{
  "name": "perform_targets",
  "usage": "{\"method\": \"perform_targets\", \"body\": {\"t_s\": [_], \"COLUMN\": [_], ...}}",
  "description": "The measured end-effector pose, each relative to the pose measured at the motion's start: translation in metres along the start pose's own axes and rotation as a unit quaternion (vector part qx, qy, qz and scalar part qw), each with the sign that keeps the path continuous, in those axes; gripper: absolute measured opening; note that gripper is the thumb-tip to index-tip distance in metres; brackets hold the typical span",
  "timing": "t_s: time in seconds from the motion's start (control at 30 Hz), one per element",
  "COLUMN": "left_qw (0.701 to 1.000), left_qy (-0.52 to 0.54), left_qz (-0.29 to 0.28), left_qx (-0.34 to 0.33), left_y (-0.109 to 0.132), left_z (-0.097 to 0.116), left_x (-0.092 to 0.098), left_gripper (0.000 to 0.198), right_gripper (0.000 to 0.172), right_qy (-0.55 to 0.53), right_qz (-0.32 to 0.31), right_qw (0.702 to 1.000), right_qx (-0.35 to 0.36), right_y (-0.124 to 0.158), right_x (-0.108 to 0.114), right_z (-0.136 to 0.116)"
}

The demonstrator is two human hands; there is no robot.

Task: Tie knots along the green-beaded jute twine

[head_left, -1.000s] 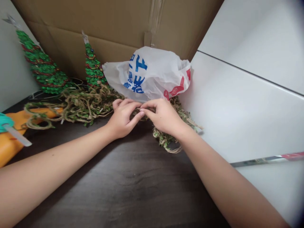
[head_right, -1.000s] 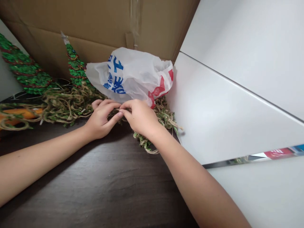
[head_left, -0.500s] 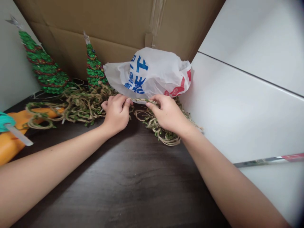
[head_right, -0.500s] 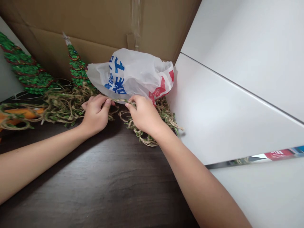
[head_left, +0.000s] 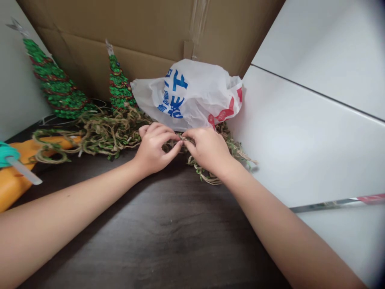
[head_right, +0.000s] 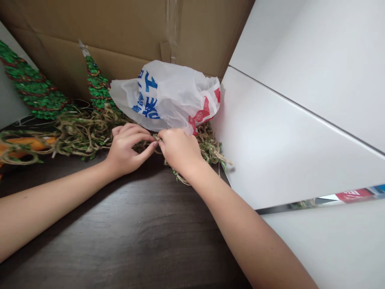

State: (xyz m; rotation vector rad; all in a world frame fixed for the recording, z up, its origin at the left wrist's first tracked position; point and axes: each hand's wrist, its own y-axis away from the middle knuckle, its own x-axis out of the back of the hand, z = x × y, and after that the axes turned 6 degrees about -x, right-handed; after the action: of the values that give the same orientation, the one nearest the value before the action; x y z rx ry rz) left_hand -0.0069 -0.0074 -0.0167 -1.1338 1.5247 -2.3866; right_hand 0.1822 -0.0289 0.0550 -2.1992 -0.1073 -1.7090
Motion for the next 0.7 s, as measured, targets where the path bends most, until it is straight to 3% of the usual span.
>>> {"method": "perform_targets", "body": {"t_s": [0.27,0.37,0.7], "left_qw": [0.999,0.998,0.999], "left_qy": [-0.021,-0.036,-0.037], "left_qz": [0.032,0.040,0.006], "left_qx": [0.029,0.044,0.011], "left_y": [-0.0005,-0.0008,0.0002], "left_z": [-0.0033,-0.0036,-0.0020], "left_x": [-0.0018,-0.0019,-0.0019], "left_gripper": [0.020,0.019,0.018], "right_gripper": [0.029,0.036,0.035], "right_qy": [-0.118,-0.168,-0.118], "right_qz": [-0.030,-0.037,-0.039], "right_qw": [0.990,0.982,0.991], "right_qx": [0.067,0.073,0.047], "right_y": [0.0008,0.0010,-0.0022], "right_x": [-0.0067,-0.0071,-0.0076], "right_z": [0.0020,0.0027,0.0047]}}
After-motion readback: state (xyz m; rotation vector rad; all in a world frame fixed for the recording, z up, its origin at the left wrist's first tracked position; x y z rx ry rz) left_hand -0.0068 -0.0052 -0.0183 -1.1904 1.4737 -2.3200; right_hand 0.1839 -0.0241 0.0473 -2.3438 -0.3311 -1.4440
